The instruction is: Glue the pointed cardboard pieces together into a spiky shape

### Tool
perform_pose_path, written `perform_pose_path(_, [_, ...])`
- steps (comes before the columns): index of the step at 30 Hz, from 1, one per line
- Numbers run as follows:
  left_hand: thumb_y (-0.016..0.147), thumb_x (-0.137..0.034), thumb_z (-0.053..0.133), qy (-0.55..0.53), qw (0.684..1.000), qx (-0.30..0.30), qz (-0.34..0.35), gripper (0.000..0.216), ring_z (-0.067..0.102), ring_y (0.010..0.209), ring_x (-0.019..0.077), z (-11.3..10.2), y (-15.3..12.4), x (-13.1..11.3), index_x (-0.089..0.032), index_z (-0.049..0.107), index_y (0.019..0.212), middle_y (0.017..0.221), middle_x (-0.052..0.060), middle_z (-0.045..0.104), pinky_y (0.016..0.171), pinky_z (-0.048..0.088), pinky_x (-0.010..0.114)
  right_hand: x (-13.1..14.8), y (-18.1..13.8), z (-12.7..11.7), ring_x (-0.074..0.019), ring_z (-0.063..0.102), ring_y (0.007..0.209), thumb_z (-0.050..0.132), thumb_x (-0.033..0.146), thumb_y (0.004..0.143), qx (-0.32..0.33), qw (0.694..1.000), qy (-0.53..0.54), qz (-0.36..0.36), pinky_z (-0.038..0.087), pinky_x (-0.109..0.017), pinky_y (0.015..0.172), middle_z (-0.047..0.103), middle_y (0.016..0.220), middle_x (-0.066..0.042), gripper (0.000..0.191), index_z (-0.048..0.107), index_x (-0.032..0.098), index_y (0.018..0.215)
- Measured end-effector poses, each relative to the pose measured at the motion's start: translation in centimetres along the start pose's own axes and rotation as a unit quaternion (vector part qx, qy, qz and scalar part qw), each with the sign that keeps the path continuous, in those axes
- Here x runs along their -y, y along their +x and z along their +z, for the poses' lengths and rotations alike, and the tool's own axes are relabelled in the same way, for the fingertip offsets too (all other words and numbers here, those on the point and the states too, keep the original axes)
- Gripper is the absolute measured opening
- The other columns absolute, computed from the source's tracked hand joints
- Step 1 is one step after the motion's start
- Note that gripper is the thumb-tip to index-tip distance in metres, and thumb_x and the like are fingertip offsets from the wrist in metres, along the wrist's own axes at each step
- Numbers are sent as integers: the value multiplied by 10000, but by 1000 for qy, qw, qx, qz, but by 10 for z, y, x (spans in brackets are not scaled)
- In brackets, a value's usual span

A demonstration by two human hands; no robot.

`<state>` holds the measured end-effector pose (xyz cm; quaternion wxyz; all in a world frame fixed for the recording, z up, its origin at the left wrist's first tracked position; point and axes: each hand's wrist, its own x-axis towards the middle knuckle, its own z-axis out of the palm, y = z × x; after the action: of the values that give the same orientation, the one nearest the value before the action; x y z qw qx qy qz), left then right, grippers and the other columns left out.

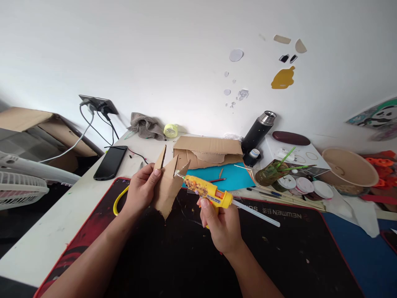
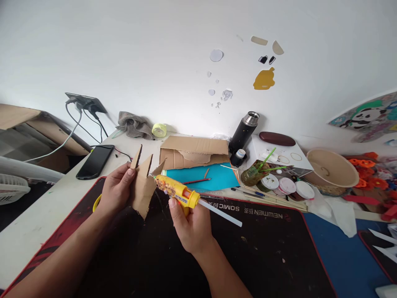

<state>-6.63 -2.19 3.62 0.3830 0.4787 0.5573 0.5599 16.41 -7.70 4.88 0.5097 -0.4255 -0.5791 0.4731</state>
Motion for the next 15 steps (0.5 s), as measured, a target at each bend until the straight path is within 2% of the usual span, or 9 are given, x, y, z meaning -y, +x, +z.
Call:
perform_pose_path(5, [766, -760, 780, 3, 1000, 15, 2, 592, 509, 644, 148, 0, -2, -3, -175, 691, 762, 705, 13, 616, 562, 424, 224, -1, 3, 0, -137, 530, 464, 584, 536, 1037, -23, 999, -1, 30, 443, -266, 481, 530, 505, 18, 438, 662, 181, 792])
perform_pose_path(12, [779, -759, 758, 15, 1000, 3, 7, 578, 498, 633, 160, 1, -2, -7, -187, 682, 747, 701, 21, 610, 553, 428, 241, 0, 11, -10, -136, 518, 461, 585, 580, 1037, -137, 987, 75, 29, 456, -274, 501, 527, 489, 27, 446, 674, 180, 859])
perform_pose_path(15, [806, -733, 745, 18, 1000, -4, 3, 545, 506, 627, 169, 1, 0, -7, -196, 677, 741, 695, 27, 620, 541, 428, 249, -4, 8, -12, -140, 525, 472, 584, 549, 1047, -131, 987, 92, 14, 467, -287, 515, 542, 516, 20, 417, 682, 184, 870])
